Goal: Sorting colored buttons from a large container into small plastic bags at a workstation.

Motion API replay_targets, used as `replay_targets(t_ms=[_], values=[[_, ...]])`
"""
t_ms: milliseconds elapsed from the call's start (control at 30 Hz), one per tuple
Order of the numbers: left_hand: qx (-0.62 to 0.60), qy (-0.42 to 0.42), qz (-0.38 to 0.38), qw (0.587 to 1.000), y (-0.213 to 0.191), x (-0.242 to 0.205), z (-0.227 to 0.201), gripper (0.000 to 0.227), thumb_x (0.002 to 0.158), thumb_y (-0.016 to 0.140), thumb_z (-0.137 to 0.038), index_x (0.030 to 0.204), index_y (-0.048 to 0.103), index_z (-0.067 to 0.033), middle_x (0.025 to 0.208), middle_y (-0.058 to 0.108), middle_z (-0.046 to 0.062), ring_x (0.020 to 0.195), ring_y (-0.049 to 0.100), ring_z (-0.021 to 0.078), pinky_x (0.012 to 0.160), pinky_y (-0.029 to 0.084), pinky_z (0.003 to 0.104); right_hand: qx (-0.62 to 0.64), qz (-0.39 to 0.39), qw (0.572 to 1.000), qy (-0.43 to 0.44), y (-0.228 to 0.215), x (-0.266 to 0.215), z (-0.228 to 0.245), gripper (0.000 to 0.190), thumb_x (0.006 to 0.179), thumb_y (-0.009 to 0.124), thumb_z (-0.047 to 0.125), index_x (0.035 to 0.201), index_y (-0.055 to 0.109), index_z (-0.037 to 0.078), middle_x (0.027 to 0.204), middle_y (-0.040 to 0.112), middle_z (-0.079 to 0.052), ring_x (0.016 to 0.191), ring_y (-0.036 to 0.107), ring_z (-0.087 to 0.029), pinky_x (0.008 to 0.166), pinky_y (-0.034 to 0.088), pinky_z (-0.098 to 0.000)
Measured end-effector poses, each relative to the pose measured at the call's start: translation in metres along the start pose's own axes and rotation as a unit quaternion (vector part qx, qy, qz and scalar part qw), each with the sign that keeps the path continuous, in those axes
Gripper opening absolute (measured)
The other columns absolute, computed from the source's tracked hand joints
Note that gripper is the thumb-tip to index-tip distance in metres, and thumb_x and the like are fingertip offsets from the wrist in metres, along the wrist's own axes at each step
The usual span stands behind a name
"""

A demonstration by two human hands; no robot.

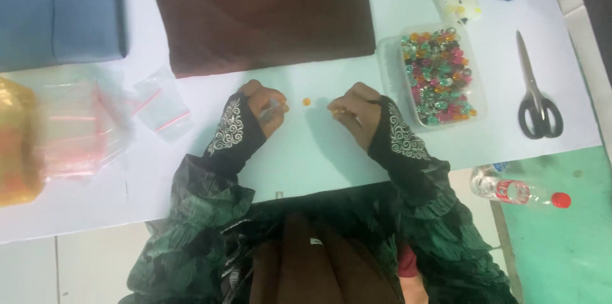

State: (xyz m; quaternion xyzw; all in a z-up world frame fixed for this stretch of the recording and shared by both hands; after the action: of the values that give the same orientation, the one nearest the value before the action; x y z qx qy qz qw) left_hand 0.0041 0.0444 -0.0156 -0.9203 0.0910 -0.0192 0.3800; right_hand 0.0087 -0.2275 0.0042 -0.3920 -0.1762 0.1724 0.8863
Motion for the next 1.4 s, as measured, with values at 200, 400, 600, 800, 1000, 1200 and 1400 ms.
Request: replay_targets(t_ms=[200,400,600,800,1000,1200,1400], values=[[0.108,0.059,-0.004,0.992,0.006,0.001,0.009,0.008,0.094,0.066,-0.025,0.101,0.070,-0.0225,0.098,0.057,-0.001,0.095,0.063,0.0180,0.083,0.059,0.034,0.021,0.094,0.995,0.012,0.062,0.017,0.007,0.013,0.101,0.063,0.017,0.108,0.074,0.015,0.101,0.064,-0.007,0.092,0.065,-0.021,0.078,0.057,-0.0332],[0.027,0.059,0.026,0.998,-0.007,-0.004,0.002,0.021,0.095,0.063,-0.019,0.114,0.071,-0.0175,0.106,0.061,0.005,0.105,0.059,0.0232,0.087,0.057,0.037,0.017,0.065,0.998,-0.009,0.057,0.017,0.005,0.019,0.100,0.065,0.015,0.117,0.073,0.013,0.103,0.064,-0.010,0.090,0.065,-0.024,0.076,0.058,-0.0342],[-0.082,0.088,0.013,0.993,-0.002,-0.005,0.018,0.040,0.094,0.053,-0.004,0.127,0.067,-0.0227,0.108,0.063,0.005,0.103,0.057,0.0226,0.090,0.055,0.036,0.010,0.044,0.998,0.050,0.047,0.010,-0.001,0.028,0.096,0.070,0.016,0.124,0.071,0.017,0.110,0.062,-0.007,0.087,0.065,-0.020,0.077,0.058,-0.0321],[-0.114,0.069,0.023,0.991,-0.001,-0.002,0.022,0.044,0.097,0.050,-0.005,0.133,0.064,-0.0246,0.116,0.065,0.005,0.109,0.057,0.0217,0.096,0.052,0.037,0.024,0.050,0.996,0.075,0.042,0.018,0.004,0.051,0.089,0.079,0.017,0.138,0.064,0.012,0.124,0.059,-0.015,0.094,0.067,-0.027,0.082,0.059,-0.0401],[-0.107,0.112,0.020,0.988,-0.011,-0.007,0.007,0.037,0.093,0.066,-0.018,0.130,0.067,-0.0239,0.116,0.066,0.005,0.112,0.056,0.0234,0.102,0.049,0.041,-0.010,0.097,0.993,0.066,0.051,0.031,0.000,0.054,0.090,0.077,0.016,0.142,0.062,0.020,0.125,0.056,-0.011,0.096,0.070,-0.028,0.083,0.061,-0.0395],[-0.058,0.117,0.029,0.991,-0.006,-0.002,0.010,0.041,0.091,0.072,-0.028,0.132,0.066,-0.0282,0.118,0.062,0.001,0.114,0.055,0.0213,0.102,0.048,0.039,0.013,0.106,0.993,0.050,0.047,0.027,-0.005,0.035,0.094,0.073,0.015,0.129,0.069,0.015,0.118,0.058,-0.011,0.098,0.073,-0.030,0.083,0.063,-0.0383],[-0.037,0.171,-0.049,0.983,-0.008,-0.003,-0.006,0.042,0.091,0.074,-0.022,0.132,0.068,-0.0228,0.119,0.063,0.003,0.118,0.056,0.0246,0.103,0.047,0.040,0.038,0.034,0.996,0.068,-0.027,-0.003,-0.001,0.032,0.093,0.070,0.006,0.126,0.071,0.008,0.113,0.061,-0.019,0.096,0.072,-0.039,0.083,0.061,-0.0465]])
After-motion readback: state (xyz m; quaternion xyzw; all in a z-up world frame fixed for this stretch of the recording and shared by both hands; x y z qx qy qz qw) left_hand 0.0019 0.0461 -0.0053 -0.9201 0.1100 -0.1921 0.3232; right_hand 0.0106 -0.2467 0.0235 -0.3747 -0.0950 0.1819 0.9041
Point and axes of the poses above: each hand's wrist, its own x-axis towards the middle knuckle, its own y-axis out of the palm, z = x × y, the point moved 1 cm from there along x, towards the middle knuckle
